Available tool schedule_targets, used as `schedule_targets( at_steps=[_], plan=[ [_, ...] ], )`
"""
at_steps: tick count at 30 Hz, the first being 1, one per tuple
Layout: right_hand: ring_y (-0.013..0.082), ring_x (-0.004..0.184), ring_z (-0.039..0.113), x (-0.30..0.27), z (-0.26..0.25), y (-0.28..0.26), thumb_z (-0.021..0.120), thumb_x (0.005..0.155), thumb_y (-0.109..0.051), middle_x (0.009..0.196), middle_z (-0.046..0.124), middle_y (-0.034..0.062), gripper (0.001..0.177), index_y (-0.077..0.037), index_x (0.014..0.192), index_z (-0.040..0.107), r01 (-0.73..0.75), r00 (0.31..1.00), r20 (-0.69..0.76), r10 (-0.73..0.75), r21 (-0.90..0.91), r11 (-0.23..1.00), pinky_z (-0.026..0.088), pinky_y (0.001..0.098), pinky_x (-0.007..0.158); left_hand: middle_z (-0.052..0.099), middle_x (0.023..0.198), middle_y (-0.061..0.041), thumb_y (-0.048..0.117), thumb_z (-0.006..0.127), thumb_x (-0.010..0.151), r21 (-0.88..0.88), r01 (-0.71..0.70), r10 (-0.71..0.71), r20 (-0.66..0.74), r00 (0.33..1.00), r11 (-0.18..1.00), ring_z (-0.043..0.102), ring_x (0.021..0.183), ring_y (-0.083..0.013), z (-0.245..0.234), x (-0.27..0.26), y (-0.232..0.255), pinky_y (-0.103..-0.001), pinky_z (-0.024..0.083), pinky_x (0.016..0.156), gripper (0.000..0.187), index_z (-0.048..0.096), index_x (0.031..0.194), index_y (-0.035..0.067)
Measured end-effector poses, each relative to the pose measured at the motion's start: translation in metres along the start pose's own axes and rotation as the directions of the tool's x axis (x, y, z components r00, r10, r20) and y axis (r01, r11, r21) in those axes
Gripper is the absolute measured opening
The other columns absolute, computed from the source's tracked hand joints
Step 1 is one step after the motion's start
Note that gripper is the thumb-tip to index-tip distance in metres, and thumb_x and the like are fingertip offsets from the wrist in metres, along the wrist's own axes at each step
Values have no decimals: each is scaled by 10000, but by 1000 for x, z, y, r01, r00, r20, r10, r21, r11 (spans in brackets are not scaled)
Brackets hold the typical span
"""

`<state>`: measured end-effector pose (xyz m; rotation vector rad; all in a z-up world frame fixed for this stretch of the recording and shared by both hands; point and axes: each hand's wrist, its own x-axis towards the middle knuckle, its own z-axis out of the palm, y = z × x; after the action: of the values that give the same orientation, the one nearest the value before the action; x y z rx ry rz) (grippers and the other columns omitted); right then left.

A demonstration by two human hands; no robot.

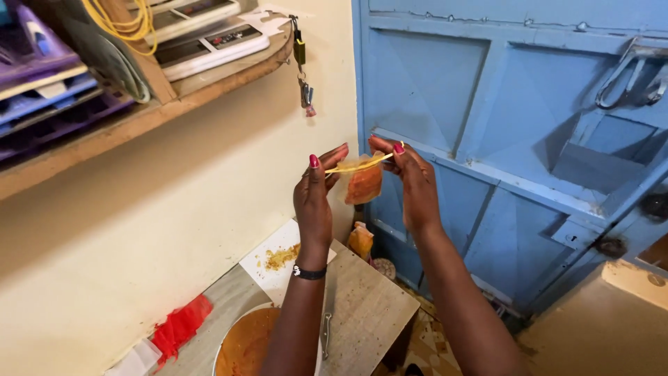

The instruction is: Cutting a cake into slices and placing each slice into an individual plastic bag for sale.

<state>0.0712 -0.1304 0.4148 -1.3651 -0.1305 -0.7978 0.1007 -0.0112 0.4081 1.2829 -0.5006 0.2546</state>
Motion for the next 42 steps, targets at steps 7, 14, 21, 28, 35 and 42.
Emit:
schedule_targets(
  at_steps=[7,14,21,28,35,42],
  plan=[
    [185,972,603,3,-8,12,431,875,-281,1019,639,79,366,-32,1026,652,-4,1000,-1,4,44,999,453,264,833,613,1134,-124,410,312,950,69,-111,112,-7,994,991,547,1093,-261,-16,-2,4,-378,449,896,513,683,953,56],
    [203,966,607,2,-13,19,418,876,-281,998,647,99,374,-25,1015,653,-38,999,2,38,66,997,459,284,845,638,1087,-124,392,321,950,49,-99,100,-15,995,994,584,1054,-266,-23,-11,13,-368,463,885,521,681,844,31],
    [188,773,656,6,-13,57,421,904,-283,757,612,77,303,-31,938,587,-251,968,118,222,395,884,527,313,759,609,1107,-178,381,398,925,171,-215,198,113,974,961,466,1177,-361,-21,-38,20,-475,265,1048,443,634,892,8],
    [18,478,388,1,-11,82,435,951,-232,528,327,-105,189,-86,872,524,-627,778,602,181,727,279,487,300,743,301,1424,-148,428,416,896,26,3,-7,171,985,1000,184,1340,-353,-35,-76,-15,-534,147,1058,575,334,1342,75],
    [24,470,377,-28,26,99,399,967,-254,533,308,-103,205,-86,919,504,-803,593,781,196,558,208,498,323,744,539,1149,-120,217,712,711,-524,489,-434,234,870,697,610,944,-251,-74,-109,-84,-351,556,673,635,385,1249,132],
    [90,645,584,-67,30,129,464,982,-243,728,620,-26,247,-78,1138,561,-812,567,730,382,416,410,466,335,817,577,1027,-69,109,739,711,-373,383,-443,-88,892,845,574,919,-140,-141,-197,-92,-279,500,767,535,497,1183,41]
  ],
)
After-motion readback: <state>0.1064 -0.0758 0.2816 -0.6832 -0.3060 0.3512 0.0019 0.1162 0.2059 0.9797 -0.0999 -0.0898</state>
